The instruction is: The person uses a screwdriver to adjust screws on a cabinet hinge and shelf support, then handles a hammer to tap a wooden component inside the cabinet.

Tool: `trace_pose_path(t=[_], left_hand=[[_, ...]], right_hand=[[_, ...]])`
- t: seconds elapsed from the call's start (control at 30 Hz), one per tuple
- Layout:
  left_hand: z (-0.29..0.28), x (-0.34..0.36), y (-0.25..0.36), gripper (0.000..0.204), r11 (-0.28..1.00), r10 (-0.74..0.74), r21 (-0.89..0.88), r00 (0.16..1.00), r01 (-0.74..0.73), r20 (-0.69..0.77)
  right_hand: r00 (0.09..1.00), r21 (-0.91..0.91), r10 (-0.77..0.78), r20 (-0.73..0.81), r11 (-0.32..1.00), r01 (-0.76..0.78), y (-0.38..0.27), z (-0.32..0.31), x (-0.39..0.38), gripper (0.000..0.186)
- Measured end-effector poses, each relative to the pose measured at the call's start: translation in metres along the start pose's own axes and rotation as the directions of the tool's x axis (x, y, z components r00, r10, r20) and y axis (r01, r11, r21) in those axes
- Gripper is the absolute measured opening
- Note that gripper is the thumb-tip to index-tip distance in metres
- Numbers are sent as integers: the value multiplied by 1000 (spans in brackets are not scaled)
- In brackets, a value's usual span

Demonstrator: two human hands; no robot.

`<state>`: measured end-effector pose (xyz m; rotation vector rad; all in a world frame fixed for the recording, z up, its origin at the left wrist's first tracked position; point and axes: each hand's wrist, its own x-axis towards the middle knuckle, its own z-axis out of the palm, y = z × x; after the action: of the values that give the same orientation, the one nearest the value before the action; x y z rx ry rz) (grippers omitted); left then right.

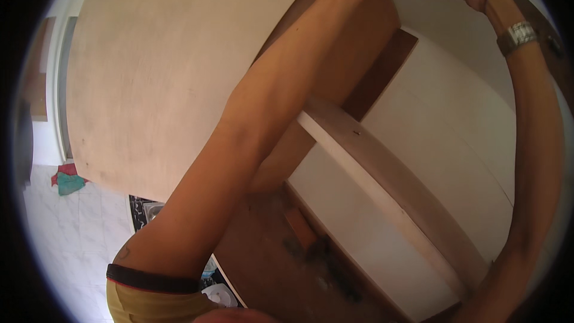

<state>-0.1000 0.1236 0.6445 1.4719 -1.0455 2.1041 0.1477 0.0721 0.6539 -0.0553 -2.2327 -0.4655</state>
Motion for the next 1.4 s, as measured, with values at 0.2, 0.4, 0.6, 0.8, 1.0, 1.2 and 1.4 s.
trace_pose_path(t=[0.2, 0.4, 0.6, 0.8, 1.0, 1.2, 1.4], left_hand=[[-3, 21, 15, 14, 998, 55, 30, 997, -53, -48], [1, -4, 6, 17, 1000, 21, 11, 999, -21, -30], [-4, 23, 9, 16, 997, 74, 34, 993, -71, -92], [-7, 0, -9, 18, 995, 62, 81, 995, -56, -77], [-10, 30, 19, 15, 782, 390, 446, 900, -435, 193], [25, -29, -9, 11, 999, -32, 19, 999, 31, 6], [27, -9, -8, 7, 998, 42, 57, 997, -39, -64]], right_hand=[[721, -802, -693, 4, 428, 416, 43, 2, 6, 45], [935, -303, -354, -29, 894, 329, -12, -19, 15, 22], [394, -644, -919, -1, 302, 703, 32, -12, 27, 49], [966, 222, -9, 260, 974, -50, 25, -18, 24, 39], [870, -434, -489, -63, 798, 417, 33, 12, 16, 43], [932, -414, -353, -82, 863, 290, 21, -7, 10, 27], [888, -251, -436, -146, 885, 393, 36, -18, 51, 25]])
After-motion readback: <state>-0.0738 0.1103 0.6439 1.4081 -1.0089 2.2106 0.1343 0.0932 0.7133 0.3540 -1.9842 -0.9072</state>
